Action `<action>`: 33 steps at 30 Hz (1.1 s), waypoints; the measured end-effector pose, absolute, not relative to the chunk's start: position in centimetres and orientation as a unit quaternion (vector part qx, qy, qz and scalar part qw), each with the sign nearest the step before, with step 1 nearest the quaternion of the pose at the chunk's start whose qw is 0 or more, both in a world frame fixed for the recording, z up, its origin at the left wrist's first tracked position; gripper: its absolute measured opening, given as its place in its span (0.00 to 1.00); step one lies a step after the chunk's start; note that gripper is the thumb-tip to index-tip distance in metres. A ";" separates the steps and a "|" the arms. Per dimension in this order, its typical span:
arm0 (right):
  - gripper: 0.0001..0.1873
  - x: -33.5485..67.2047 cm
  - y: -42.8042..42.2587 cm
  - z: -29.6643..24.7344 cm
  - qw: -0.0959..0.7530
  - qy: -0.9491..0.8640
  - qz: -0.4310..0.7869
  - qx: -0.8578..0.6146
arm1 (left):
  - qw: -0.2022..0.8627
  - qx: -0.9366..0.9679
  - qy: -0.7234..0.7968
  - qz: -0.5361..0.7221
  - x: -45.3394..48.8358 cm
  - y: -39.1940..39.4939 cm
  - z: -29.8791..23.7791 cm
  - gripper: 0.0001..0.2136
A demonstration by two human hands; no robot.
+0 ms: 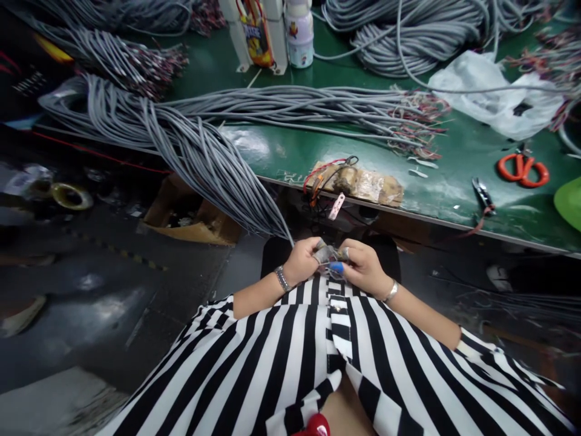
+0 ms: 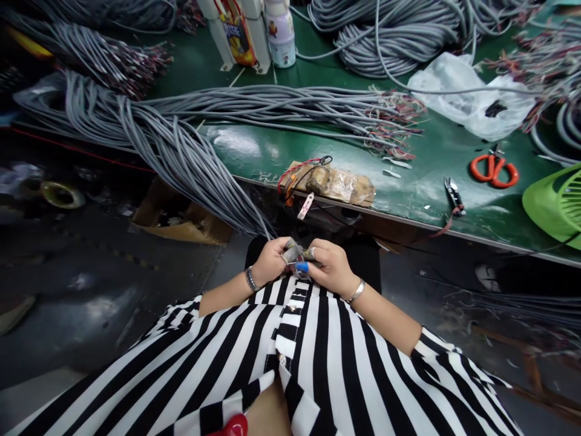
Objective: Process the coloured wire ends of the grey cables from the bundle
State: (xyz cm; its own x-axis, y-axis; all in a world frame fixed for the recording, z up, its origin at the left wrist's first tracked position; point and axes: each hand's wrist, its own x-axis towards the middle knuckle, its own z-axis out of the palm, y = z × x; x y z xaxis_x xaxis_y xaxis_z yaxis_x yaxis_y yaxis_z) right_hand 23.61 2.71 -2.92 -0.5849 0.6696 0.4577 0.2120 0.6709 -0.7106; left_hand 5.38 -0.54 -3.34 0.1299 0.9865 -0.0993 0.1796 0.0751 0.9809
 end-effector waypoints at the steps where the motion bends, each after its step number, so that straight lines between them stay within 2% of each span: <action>1: 0.19 23.6 2.7 -3.0 0.369 -0.824 0.326 -0.281 | 0.451 0.601 0.524 0.401 5.1 -0.5 -3.4 0.11; 3: 0.19 23.5 2.6 -2.9 0.357 -0.811 0.349 -0.306 | 0.355 0.679 0.508 0.394 4.7 -0.5 -3.5 0.11; 6: 0.20 23.5 2.5 -2.6 0.340 -0.818 0.348 -0.306 | 0.309 0.720 0.494 0.378 4.5 -0.6 -3.3 0.11; 8: 0.20 23.4 2.4 -2.4 0.343 -0.838 0.327 -0.271 | 0.344 0.693 0.511 0.375 4.7 -0.6 -3.2 0.12; 10: 0.19 23.3 2.4 -2.3 0.350 -0.862 0.292 -0.221 | 0.439 0.614 0.540 0.373 5.0 -0.5 -3.3 0.13; 14: 0.19 23.0 2.2 -2.4 0.373 -0.886 0.232 -0.147 | 0.618 0.341 0.575 0.413 4.9 0.4 -4.0 0.15; 18: 0.19 23.1 2.2 -2.3 0.381 -0.882 0.238 -0.142 | 0.638 0.217 0.560 0.482 4.6 1.1 -4.1 0.16; 23: 0.16 23.8 2.2 -1.8 0.405 -0.840 0.324 -0.160 | 0.640 0.159 0.521 0.542 4.9 1.5 -3.5 0.14; 26: 0.14 24.3 2.1 -2.3 0.421 -0.800 0.347 -0.249 | 0.658 0.107 0.498 0.554 5.0 1.9 -3.3 0.10; 29: 0.06 24.6 1.9 -3.1 0.399 -0.780 0.315 -0.365 | 0.679 0.068 0.471 0.559 5.3 2.1 -3.1 0.07; 33: 0.14 24.2 1.9 -3.6 0.358 -0.811 0.267 -0.378 | 0.699 0.056 0.426 0.572 5.9 2.0 -3.2 0.07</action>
State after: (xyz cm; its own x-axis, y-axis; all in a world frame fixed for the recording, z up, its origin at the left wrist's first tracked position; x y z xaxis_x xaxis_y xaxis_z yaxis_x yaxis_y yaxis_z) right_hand 24.23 1.86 -3.65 -0.4591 0.8037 0.3785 0.4215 0.5721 -0.7036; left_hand 5.94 1.98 -3.24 -0.0170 0.8472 -0.5311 -0.7514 0.3396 0.5658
